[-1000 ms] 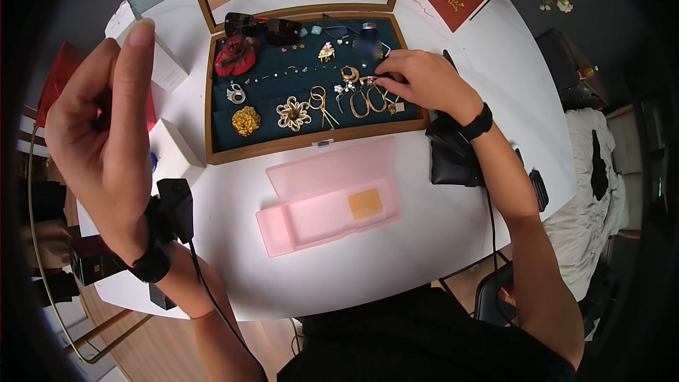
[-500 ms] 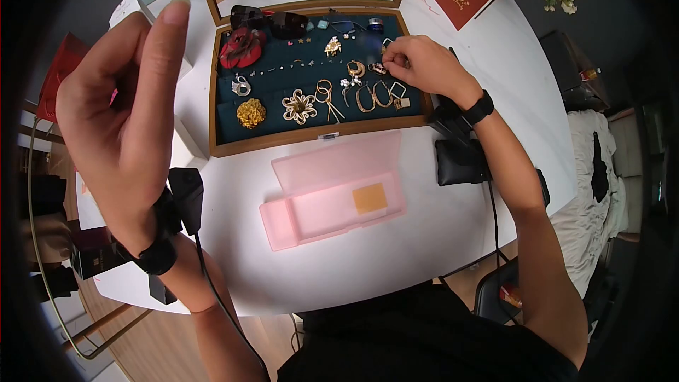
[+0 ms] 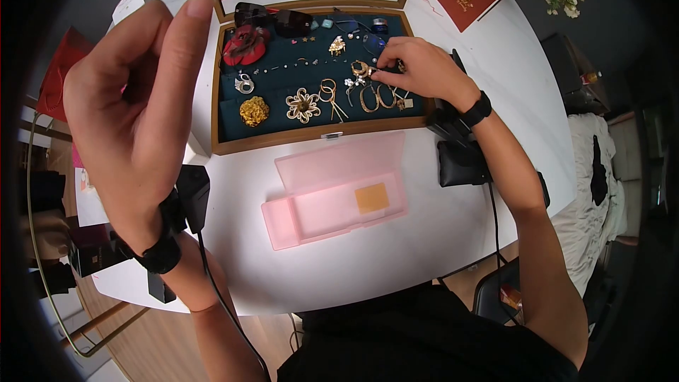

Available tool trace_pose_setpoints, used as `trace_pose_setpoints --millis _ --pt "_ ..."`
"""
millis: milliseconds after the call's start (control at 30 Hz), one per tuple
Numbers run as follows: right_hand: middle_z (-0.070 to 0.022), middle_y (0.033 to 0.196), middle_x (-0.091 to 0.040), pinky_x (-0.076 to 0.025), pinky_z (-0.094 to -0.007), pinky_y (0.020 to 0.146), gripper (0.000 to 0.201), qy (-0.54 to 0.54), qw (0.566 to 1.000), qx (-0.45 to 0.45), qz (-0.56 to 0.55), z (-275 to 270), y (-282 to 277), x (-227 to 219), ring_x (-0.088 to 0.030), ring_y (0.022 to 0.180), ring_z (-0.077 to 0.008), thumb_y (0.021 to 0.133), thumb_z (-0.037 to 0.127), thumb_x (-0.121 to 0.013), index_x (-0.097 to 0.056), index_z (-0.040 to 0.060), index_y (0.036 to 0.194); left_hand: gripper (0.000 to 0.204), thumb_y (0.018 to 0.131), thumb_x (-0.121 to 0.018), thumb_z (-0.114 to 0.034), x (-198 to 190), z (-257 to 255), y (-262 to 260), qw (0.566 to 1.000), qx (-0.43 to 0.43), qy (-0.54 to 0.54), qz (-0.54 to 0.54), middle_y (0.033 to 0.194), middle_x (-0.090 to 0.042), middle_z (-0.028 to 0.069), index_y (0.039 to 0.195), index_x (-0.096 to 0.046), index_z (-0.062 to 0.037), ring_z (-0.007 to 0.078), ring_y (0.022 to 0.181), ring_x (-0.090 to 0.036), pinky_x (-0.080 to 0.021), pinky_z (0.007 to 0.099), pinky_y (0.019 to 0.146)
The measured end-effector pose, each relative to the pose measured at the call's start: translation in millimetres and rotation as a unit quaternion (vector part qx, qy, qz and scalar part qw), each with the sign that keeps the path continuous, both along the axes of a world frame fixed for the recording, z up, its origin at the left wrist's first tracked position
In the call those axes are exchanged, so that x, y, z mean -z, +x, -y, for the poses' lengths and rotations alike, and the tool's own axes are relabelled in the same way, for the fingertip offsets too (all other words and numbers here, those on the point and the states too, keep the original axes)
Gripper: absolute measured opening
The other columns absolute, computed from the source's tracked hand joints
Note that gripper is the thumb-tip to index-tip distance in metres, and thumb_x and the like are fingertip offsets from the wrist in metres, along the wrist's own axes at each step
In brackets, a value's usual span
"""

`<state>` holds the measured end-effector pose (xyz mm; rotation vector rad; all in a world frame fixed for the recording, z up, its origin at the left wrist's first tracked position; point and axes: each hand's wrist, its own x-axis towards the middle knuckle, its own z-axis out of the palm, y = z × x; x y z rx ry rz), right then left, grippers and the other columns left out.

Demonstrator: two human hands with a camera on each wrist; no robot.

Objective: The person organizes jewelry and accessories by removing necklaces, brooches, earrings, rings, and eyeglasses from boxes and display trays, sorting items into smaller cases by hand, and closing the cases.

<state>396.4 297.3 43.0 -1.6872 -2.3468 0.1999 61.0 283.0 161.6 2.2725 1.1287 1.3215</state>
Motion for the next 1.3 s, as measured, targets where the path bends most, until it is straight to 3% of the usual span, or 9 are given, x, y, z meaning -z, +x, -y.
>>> trace_pose_setpoints --millis 233,367,433,533,800,867,1100,1200,1300 --pt "-0.0086 0.076 -0.071 -0.054 -0.0321 0.066 0.022 -0.059 0.995 0.023 -0.078 -12.1 1.7 -1.6 -0.068 0.069 -0.0206 0.082 0.023 -0.077 -0.074 0.0023 0.085 0.031 0.097 -0.067 -0.014 0.5 -0.1 -1.3 1.0 0.004 -0.008 0.026 0.068 -0.038 -0.0064 0.074 -0.052 -0.0005 0.0033 0.063 -0.031 -0.021 0.0223 0.057" --pt "-0.0051 0.077 -0.071 -0.05 -0.0223 0.062 0.016 -0.042 0.97 0.055 -0.231 2.4 -6.3 -32.3 -0.065 0.067 -0.0088 0.083 0.013 -0.078 -0.073 -0.0006 0.091 0.019 0.093 -0.068 -0.005 3.3 2.1 18.7 0.996 0.069 0.006 0.052 0.068 -0.049 -0.0048 0.077 -0.061 0.0014 0.0008 0.064 -0.042 -0.028 0.0189 0.058" --pt "-0.0042 0.081 -0.072 -0.05 -0.0166 0.062 0.013 -0.051 0.945 0.048 -0.321 17.1 -18.6 -56.7 -0.066 0.073 -0.0043 0.087 0.004 -0.074 -0.071 -0.0031 0.098 0.016 0.082 -0.079 -0.005 16.3 -6.0 31.1 0.989 0.148 -0.016 0.02 0.074 -0.06 -0.0032 0.093 -0.068 -0.0019 0.0017 0.065 -0.051 -0.035 0.0181 0.056" --pt "-0.0012 0.078 -0.071 -0.048 -0.0167 0.062 0.018 -0.021 0.907 -0.006 -0.421 39.0 -40.6 -74.7 -0.063 0.068 -0.0024 0.083 0.011 -0.08 -0.074 -0.0004 0.095 0.046 0.07 -0.085 -0.004 28.1 -1.1 57.6 0.982 0.183 -0.038 0.004 0.091 -0.07 0.0031 0.114 -0.07 -0.0069 0.0088 0.072 -0.06 -0.047 0.0215 0.057" --pt "-0.0096 0.099 -0.071 -0.056 -0.0213 0.073 0.019 -0.002 0.878 -0.096 -0.47 66.8 -47.9 -77.6 -0.07 0.083 -0.0114 0.085 0.003 -0.077 -0.072 -0.0024 0.104 0.033 0.073 -0.082 0.001 39.8 5.4 69.5 0.974 0.22 -0.031 0.036 0.082 -0.07 0.0075 0.106 -0.075 -0.0016 0.014 0.074 -0.067 -0.055 0.0253 0.066" --pt "-0.0149 0.103 -0.068 -0.06 -0.0262 0.076 0.029 0.012 0.851 -0.105 -0.515 69.4 -50.2 -76.3 -0.07 0.088 -0.0163 0.08 -0.014 -0.072 -0.068 -0.0097 0.108 0.032 0.073 -0.083 0.001 42.3 6.3 71.4 0.975 0.215 -0.029 0.05 0.081 -0.07 0.0075 0.105 -0.076 -0.0012 0.0143 0.073 -0.068 -0.054 0.025 0.067" --pt "-0.0171 0.106 -0.067 -0.06 -0.028 0.08 0.04 0.045 0.883 -0.159 -0.439 75.8 -44.7 -75.0 -0.07 0.092 -0.019 0.076 -0.018 -0.073 -0.066 -0.0105 0.114 0.027 0.072 -0.084 -0.001 36.8 3.1 62.9 0.971 0.237 -0.017 0.016 0.081 -0.073 0.0086 0.097 -0.077 0.0004 0.0149 0.073 -0.069 -0.052 0.0241 0.067" --pt "-0.0103 0.107 -0.071 -0.058 -0.0243 0.077 0.029 0.05 0.882 -0.155 -0.443 76.8 -46.5 -72.6 -0.071 0.092 -0.0159 0.082 -0.005 -0.076 -0.071 -0.0025 0.111 0.024 0.072 -0.084 -0.002 32.9 4.4 60.2 0.971 0.237 0.017 -0.01 0.084 -0.074 0.0094 0.095 -0.076 0.0009 0.0162 0.073 -0.068 -0.052 0.0248 0.067" --pt "-0.0187 0.11 -0.066 -0.06 -0.0283 0.081 0.038 0.033 0.87 -0.163 -0.464 80.9 -49.1 -70.2 -0.069 0.094 -0.0205 0.078 -0.018 -0.071 -0.065 -0.0112 0.114 0.02 0.074 -0.083 -0.001 32.8 7.5 56.5 0.967 0.254 0.001 -0.007 0.089 -0.075 0.0103 0.092 -0.075 0.0027 0.0154 0.074 -0.069 -0.052 0.0254 0.068"
